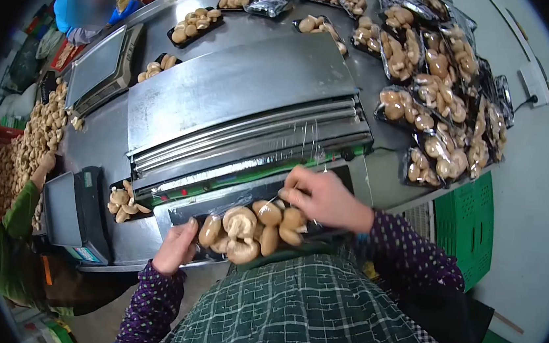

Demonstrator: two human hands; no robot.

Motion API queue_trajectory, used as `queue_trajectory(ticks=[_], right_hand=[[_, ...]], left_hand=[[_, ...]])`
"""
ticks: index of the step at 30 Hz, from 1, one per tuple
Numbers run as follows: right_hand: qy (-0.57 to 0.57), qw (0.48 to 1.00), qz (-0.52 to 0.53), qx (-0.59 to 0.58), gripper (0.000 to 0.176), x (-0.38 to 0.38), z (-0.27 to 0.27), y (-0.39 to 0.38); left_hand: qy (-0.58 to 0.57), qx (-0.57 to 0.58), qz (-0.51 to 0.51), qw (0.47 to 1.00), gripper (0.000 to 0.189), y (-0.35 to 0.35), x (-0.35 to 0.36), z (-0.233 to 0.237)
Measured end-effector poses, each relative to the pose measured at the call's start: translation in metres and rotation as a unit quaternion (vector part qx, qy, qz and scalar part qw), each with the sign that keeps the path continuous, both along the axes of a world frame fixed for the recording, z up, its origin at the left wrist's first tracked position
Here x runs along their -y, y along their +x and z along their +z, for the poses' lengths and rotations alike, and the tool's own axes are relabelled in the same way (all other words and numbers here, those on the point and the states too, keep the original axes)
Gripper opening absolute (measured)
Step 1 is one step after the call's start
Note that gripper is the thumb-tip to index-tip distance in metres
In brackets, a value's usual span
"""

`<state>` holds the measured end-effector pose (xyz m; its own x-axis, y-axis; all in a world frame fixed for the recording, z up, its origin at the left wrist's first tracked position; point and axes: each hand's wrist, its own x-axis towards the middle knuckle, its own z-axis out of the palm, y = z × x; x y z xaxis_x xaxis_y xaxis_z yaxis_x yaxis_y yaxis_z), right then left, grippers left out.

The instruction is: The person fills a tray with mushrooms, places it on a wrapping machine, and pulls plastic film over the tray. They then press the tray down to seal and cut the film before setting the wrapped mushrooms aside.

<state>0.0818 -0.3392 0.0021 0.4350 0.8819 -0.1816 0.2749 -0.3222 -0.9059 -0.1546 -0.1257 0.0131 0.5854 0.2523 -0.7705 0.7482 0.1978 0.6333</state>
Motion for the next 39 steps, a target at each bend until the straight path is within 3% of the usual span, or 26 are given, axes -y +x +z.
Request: queue_trajectory(ticks=[2,3,5,7,10,11,14,15,17,19,20,21,22,23,26,27,29,31,32,33,34,35,36,37,38,39], right_hand=[[-0.108,0.973,-0.066,-0.195,0.018,0.015,-0.014,0.016],[-0.108,0.973,-0.071,-0.193,0.018,0.020,-0.018,0.014],[-0.056,0.957,-0.126,-0.257,0.017,0.032,-0.026,0.004],[-0.027,0.958,-0.141,-0.248,0.015,0.038,-0.034,-0.005],[0.063,0.934,-0.270,-0.223,0.019,0.042,-0.048,-0.023],[0.064,0.935,-0.268,-0.224,0.019,0.038,-0.056,-0.028],[0.131,0.932,-0.309,0.140,0.016,0.023,-0.063,-0.036],[0.153,0.917,-0.323,0.175,0.015,0.016,-0.066,-0.035],[0.106,0.921,-0.350,0.133,0.016,0.002,-0.064,-0.036],[0.126,0.920,-0.341,0.147,0.020,0.005,-0.066,-0.033],[0.089,0.928,-0.358,0.051,0.022,0.014,-0.059,-0.033],[0.052,0.925,-0.372,-0.046,0.024,0.024,-0.052,-0.032],[0.061,0.941,-0.330,0.046,0.027,0.043,-0.047,-0.038],[0.019,0.943,-0.333,-0.006,0.030,0.064,-0.044,-0.048],[-0.073,0.930,-0.328,-0.149,0.029,0.116,-0.059,-0.078],[-0.133,0.908,-0.324,-0.232,0.028,0.122,-0.076,-0.086],[-0.201,0.842,-0.310,-0.394,0.024,0.115,-0.107,-0.094],[-0.178,0.879,-0.205,-0.393,0.027,0.101,-0.141,-0.106],[-0.111,0.857,-0.202,-0.461,0.029,0.106,-0.147,-0.115],[-0.041,0.828,-0.196,-0.523,0.033,0.103,-0.136,-0.119],[0.010,0.588,-0.111,-0.801,0.036,0.104,-0.121,-0.108],[0.035,0.539,-0.090,-0.837,0.036,0.109,-0.127,-0.113],[-0.029,0.734,-0.134,-0.665,0.034,0.084,-0.091,-0.113],[0.006,0.658,-0.070,-0.750,0.033,0.079,-0.046,-0.106],[0.022,0.789,0.078,-0.609,0.032,0.091,-0.144,-0.118],[0.064,0.840,0.164,-0.513,0.031,0.069,-0.095,-0.119]], left_hand=[[0.140,0.121,0.131,0.974,0.026,-0.011,0.000,-0.013],[0.197,0.130,0.234,0.943,0.021,-0.014,0.000,-0.010],[0.294,0.184,0.281,0.895,0.014,-0.038,-0.024,-0.033],[0.252,0.193,0.212,0.924,0.012,-0.042,-0.009,-0.029],[0.387,0.269,0.106,0.876,0.004,-0.049,0.000,-0.056],[0.361,0.271,0.152,0.879,0.010,-0.050,0.002,-0.064],[0.315,0.315,0.258,0.857,0.014,-0.029,0.022,-0.055],[0.265,0.333,0.347,0.836,0.018,-0.023,0.028,-0.046],[0.197,0.300,0.504,0.786,0.021,-0.020,0.028,-0.048],[0.131,0.304,0.523,0.786,0.019,-0.028,0.030,-0.031],[0.173,0.279,0.534,0.779,0.018,-0.038,0.027,-0.029],[0.187,0.264,0.522,0.789,0.019,-0.049,0.031,-0.013],[0.172,0.217,0.494,0.824,0.020,-0.070,0.032,-0.009],[0.154,0.165,0.463,0.857,0.021,-0.094,0.034,-0.009],[0.139,-0.043,0.349,0.926,0.021,-0.126,0.058,-0.047],[0.068,-0.060,0.279,0.956,0.014,-0.144,0.062,-0.091],[0.115,0.021,0.069,0.991,0.013,-0.122,0.087,-0.152],[0.115,0.138,-0.015,0.984,0.015,-0.074,0.109,-0.167],[0.114,0.189,-0.038,0.975,0.017,-0.049,0.115,-0.161],[0.118,0.243,-0.054,0.961,0.018,-0.033,0.120,-0.145],[0.131,0.301,-0.060,0.943,0.019,-0.020,0.123,-0.122],[0.150,0.357,-0.064,0.920,0.020,-0.010,0.123,-0.099],[0.171,0.407,-0.063,0.895,0.021,-0.001,0.121,-0.078],[0.192,0.447,-0.059,0.872,0.022,0.010,0.119,-0.060],[0.210,0.484,-0.055,0.848,0.024,0.019,0.116,-0.042],[0.221,0.514,-0.052,0.828,0.025,0.030,0.111,-0.027]])
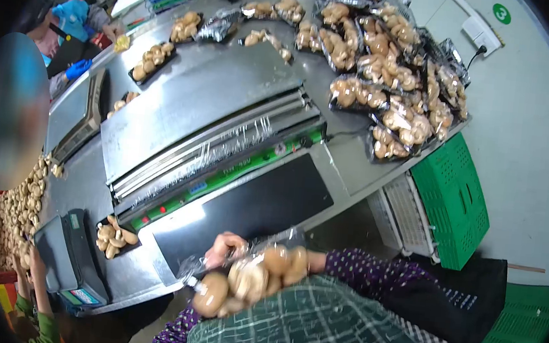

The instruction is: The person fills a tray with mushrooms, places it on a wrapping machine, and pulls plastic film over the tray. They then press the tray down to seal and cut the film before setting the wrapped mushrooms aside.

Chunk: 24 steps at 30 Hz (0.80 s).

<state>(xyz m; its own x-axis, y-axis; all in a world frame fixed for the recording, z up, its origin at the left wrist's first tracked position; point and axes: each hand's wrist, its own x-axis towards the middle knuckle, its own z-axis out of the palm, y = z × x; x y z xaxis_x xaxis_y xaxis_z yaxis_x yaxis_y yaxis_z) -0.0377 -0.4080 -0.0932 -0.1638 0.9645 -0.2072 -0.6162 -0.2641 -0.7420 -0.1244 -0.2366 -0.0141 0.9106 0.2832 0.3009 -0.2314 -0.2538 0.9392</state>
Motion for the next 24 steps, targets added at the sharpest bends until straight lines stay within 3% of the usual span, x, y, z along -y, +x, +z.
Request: queue_trajectory(ticks=[2,4,6,7,8,10,11,13,14,15,16,17,18,20,21,22,23,24], right_hand=[[0.122,0.986,0.013,0.113,0.030,-0.026,0.045,-0.005],[0.104,0.983,-0.033,0.147,0.030,-0.027,0.059,-0.002],[0.030,0.986,-0.074,0.148,0.031,-0.009,0.058,0.001],[-0.006,0.985,-0.089,0.145,0.033,0.000,0.057,0.003],[-0.042,0.983,-0.104,0.144,0.035,0.005,0.056,0.008],[-0.040,0.965,-0.258,-0.003,0.039,0.002,0.085,0.014],[-0.024,0.942,-0.328,-0.070,0.042,0.002,0.099,0.017],[-0.084,0.905,-0.368,0.198,0.048,0.006,0.074,0.011],[-0.077,0.880,-0.346,0.315,0.050,0.006,0.071,0.013],[-0.070,0.891,-0.323,0.311,0.050,0.002,0.070,0.026],[-0.055,0.892,-0.398,0.207,0.050,-0.006,0.071,0.044],[-0.040,0.876,-0.470,0.098,0.051,-0.019,0.072,0.067],[-0.018,0.838,-0.545,0.030,0.053,-0.022,0.075,0.094],[0.053,0.726,-0.684,-0.048,0.057,-0.026,0.084,0.145],[0.051,0.728,-0.682,-0.048,0.057,-0.043,0.095,0.142],[0.066,0.787,-0.611,-0.061,0.052,-0.066,0.108,0.134],[0.080,0.839,-0.534,-0.073,0.049,-0.089,0.117,0.123],[0.128,0.909,-0.378,-0.121,0.059,-0.111,0.109,0.109]], left_hand=[[0.004,0.044,-0.093,0.995,0.027,0.022,-0.002,0.023],[0.049,0.096,-0.293,0.950,0.035,0.032,-0.006,0.043],[0.183,0.102,-0.284,0.936,0.034,0.027,-0.003,0.045],[0.195,0.093,-0.257,0.942,0.034,0.023,-0.001,0.039],[0.156,0.026,-0.177,0.972,0.033,0.020,0.001,0.031],[0.056,-0.090,-0.010,0.994,0.028,0.015,-0.003,0.030],[0.047,-0.092,0.064,0.993,0.027,0.020,-0.008,0.029],[0.052,-0.065,0.168,0.982,0.025,0.029,-0.014,-0.006],[0.036,-0.048,0.233,0.971,0.024,0.030,-0.009,0.005],[0.025,0.009,0.227,0.973,0.025,0.026,-0.028,-0.019],[0.017,0.070,0.215,0.974,0.025,0.020,-0.054,-0.022],[0.057,0.013,0.285,0.957,0.025,0.007,-0.069,-0.019],[0.094,-0.046,0.349,0.931,0.024,-0.009,-0.088,0.005],[0.091,-0.028,0.486,0.869,0.022,-0.050,-0.155,-0.027],[-0.023,-0.034,0.506,0.862,0.021,-0.083,-0.201,-0.053],[0.177,-0.114,0.584,0.784,0.022,-0.110,-0.229,-0.048],[0.208,-0.166,0.645,0.716,0.025,-0.139,-0.261,-0.073],[0.240,-0.247,0.669,0.658,0.029,-0.169,-0.289,-0.102]])
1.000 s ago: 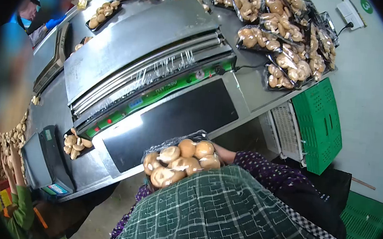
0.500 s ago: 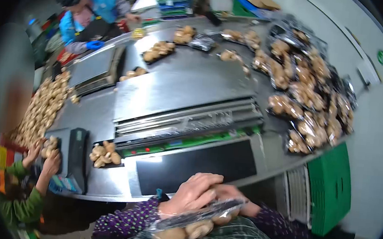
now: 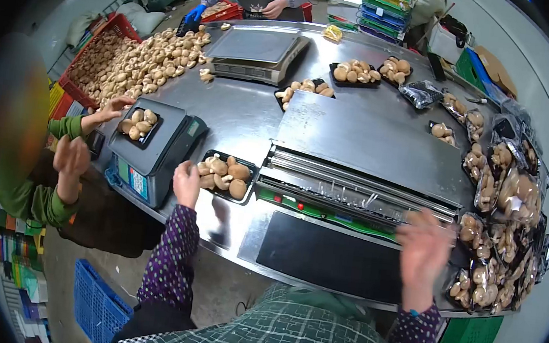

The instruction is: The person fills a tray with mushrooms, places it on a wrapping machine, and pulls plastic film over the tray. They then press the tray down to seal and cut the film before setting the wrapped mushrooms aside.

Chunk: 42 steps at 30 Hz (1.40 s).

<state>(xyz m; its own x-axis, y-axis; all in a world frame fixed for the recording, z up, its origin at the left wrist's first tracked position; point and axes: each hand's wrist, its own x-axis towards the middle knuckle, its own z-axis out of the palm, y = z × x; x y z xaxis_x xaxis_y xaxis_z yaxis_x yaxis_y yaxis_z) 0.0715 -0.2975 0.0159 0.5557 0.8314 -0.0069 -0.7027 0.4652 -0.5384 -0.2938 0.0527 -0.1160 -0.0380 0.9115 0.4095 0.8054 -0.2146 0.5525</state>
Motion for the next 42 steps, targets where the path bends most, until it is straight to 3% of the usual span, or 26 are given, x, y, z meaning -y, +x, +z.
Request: queue_trajectory(ticks=[1,2,4,5,6,7,8,10,12,14,16,18,21,23,24,27,31,34,39,42], right_hand=[[-0.130,0.986,0.047,0.093,0.054,-0.022,-0.007,-0.016],[-0.173,0.961,0.087,0.196,0.049,-0.050,0.006,-0.045],[-0.155,0.937,0.190,0.247,0.045,-0.106,0.003,-0.090],[-0.169,0.918,0.228,0.278,0.045,-0.132,0.000,-0.112],[-0.184,0.894,0.267,0.309,0.045,-0.155,-0.004,-0.136],[-0.180,0.890,0.268,0.321,0.045,-0.174,-0.007,-0.162],[-0.176,0.887,0.270,0.331,0.046,-0.190,-0.011,-0.185],[-0.221,0.846,0.206,0.439,0.046,-0.227,-0.053,-0.214],[-0.289,0.800,0.094,0.517,0.050,-0.256,-0.085,-0.227],[-0.401,0.681,-0.012,0.613,0.052,-0.285,-0.133,-0.240],[-0.502,0.644,0.040,0.576,0.057,-0.297,-0.132,-0.251],[-0.480,0.698,0.202,0.491,0.056,-0.310,-0.133,-0.246],[-0.470,0.695,0.174,0.515,0.053,-0.305,-0.141,-0.260],[-0.442,0.730,0.190,0.486,0.048,-0.307,-0.142,-0.260],[-0.441,0.733,0.187,0.483,0.048,-0.304,-0.125,-0.256],[-0.275,0.825,0.183,0.458,0.048,-0.279,-0.032,-0.227],[-0.249,0.820,0.132,0.499,0.050,-0.246,0.017,-0.144],[-0.308,0.825,0.176,0.439,0.052,-0.208,0.059,-0.081],[-0.405,0.781,0.038,0.473,0.055,-0.150,0.075,0.029],[-0.456,0.768,-0.018,0.449,0.053,-0.126,0.057,0.076]], left_hand=[[-0.060,-0.012,0.036,0.997,0.031,-0.017,-0.015,-0.008],[-0.072,-0.037,0.038,0.996,0.032,-0.035,-0.033,-0.027],[-0.218,-0.031,-0.018,0.975,0.031,-0.072,-0.079,-0.081],[-0.220,-0.030,-0.020,0.975,0.031,-0.073,-0.081,-0.080],[-0.288,0.076,-0.049,0.953,0.031,-0.072,-0.079,-0.077],[-0.350,0.181,-0.076,0.916,0.031,-0.071,-0.077,-0.072],[-0.389,0.215,-0.099,0.890,0.032,-0.071,-0.074,-0.071],[-0.403,0.202,-0.105,0.887,0.031,-0.071,-0.056,-0.052],[-0.386,0.174,-0.092,0.901,0.029,-0.090,-0.051,-0.077],[-0.439,0.218,-0.047,0.870,0.028,-0.102,-0.028,-0.053],[-0.440,0.251,-0.040,0.861,0.029,-0.118,-0.013,-0.047],[-0.451,0.275,-0.013,0.849,0.036,-0.118,0.002,-0.021],[-0.417,0.267,-0.025,0.868,0.031,-0.131,0.008,-0.010],[-0.413,0.277,-0.023,0.867,0.027,-0.133,0.007,0.007],[-0.401,0.281,-0.047,0.870,0.024,-0.138,0.016,0.032],[-0.353,0.265,-0.088,0.893,0.022,-0.123,0.030,0.099],[-0.343,0.264,-0.196,0.880,0.023,-0.050,0.039,0.163],[-0.324,0.244,-0.309,0.860,0.023,0.017,0.027,0.155],[-0.367,0.201,-0.427,0.802,0.019,0.169,0.038,0.153],[-0.400,0.151,-0.456,0.781,0.019,0.236,0.044,0.136]])
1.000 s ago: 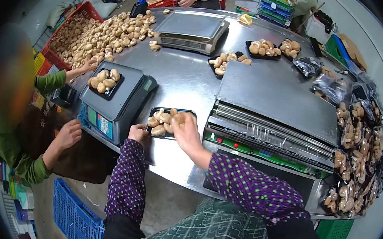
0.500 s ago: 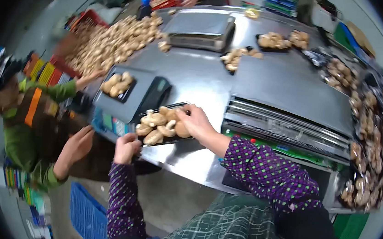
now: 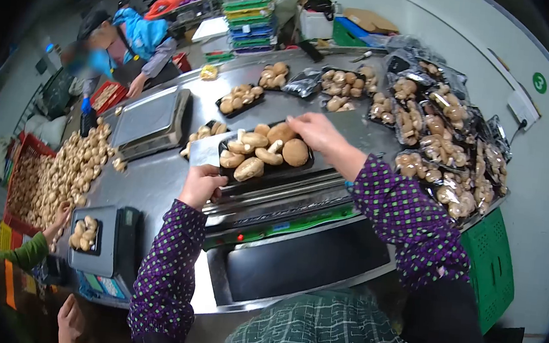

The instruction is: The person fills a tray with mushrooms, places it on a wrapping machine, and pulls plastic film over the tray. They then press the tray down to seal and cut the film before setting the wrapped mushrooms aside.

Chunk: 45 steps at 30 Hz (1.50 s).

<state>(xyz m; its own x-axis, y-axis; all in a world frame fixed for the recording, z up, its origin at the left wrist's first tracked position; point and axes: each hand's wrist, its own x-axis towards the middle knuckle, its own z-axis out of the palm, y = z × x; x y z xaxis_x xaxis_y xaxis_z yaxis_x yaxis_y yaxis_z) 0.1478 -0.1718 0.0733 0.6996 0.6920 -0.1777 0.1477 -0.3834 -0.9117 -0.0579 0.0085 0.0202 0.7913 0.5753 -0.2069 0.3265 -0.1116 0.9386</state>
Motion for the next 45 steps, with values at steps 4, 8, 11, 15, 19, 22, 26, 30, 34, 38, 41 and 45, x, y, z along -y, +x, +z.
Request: queue_trajectory(ticks=[4,8,11,15,19,22,26,30,34,38,41,45], right_hand=[[0.049,0.997,-0.045,0.035,0.048,0.012,-0.051,0.023],[0.036,0.980,-0.010,0.197,0.046,0.056,-0.058,0.032],[-0.179,0.948,0.037,0.262,0.046,0.121,-0.028,0.043],[-0.387,0.874,0.132,0.260,0.058,0.125,-0.038,0.029],[-0.263,0.920,0.189,0.222,0.044,0.114,-0.061,0.029],[-0.107,0.974,0.104,-0.169,0.025,0.145,-0.028,0.013],[0.265,0.906,0.126,-0.304,0.025,0.148,0.027,0.001],[0.468,0.832,-0.131,-0.267,0.019,0.019,0.031,0.047],[0.182,0.979,-0.088,0.008,0.024,-0.029,-0.091,0.092],[0.108,0.944,0.048,0.307,0.027,-0.025,-0.117,0.085],[0.065,0.960,0.120,0.246,0.026,-0.021,-0.099,0.096],[0.041,0.960,0.155,0.230,0.019,-0.011,-0.046,0.074]], left_hand=[[0.103,-0.134,-0.046,0.984,0.016,0.034,0.002,-0.013],[0.388,0.061,0.006,0.919,0.025,0.012,-0.002,-0.042],[0.474,-0.118,0.025,0.872,0.035,-0.040,0.024,-0.005],[0.489,-0.292,-0.036,0.822,0.045,-0.049,0.033,-0.011],[0.311,-0.220,-0.055,0.923,0.029,-0.037,0.031,-0.014],[0.036,-0.151,-0.021,0.988,0.027,-0.068,0.047,0.008],[-0.237,0.258,-0.028,0.936,0.024,-0.069,0.068,0.080],[-0.069,0.376,0.109,0.918,0.024,0.056,0.021,0.107],[0.279,-0.031,0.114,0.953,0.026,0.113,-0.050,-0.037],[0.370,0.058,-0.039,0.926,0.023,0.094,-0.050,-0.062],[0.120,-0.022,-0.044,0.992,0.026,0.078,-0.034,-0.022],[-0.058,-0.008,-0.014,0.998,0.038,0.055,-0.018,-0.013]])
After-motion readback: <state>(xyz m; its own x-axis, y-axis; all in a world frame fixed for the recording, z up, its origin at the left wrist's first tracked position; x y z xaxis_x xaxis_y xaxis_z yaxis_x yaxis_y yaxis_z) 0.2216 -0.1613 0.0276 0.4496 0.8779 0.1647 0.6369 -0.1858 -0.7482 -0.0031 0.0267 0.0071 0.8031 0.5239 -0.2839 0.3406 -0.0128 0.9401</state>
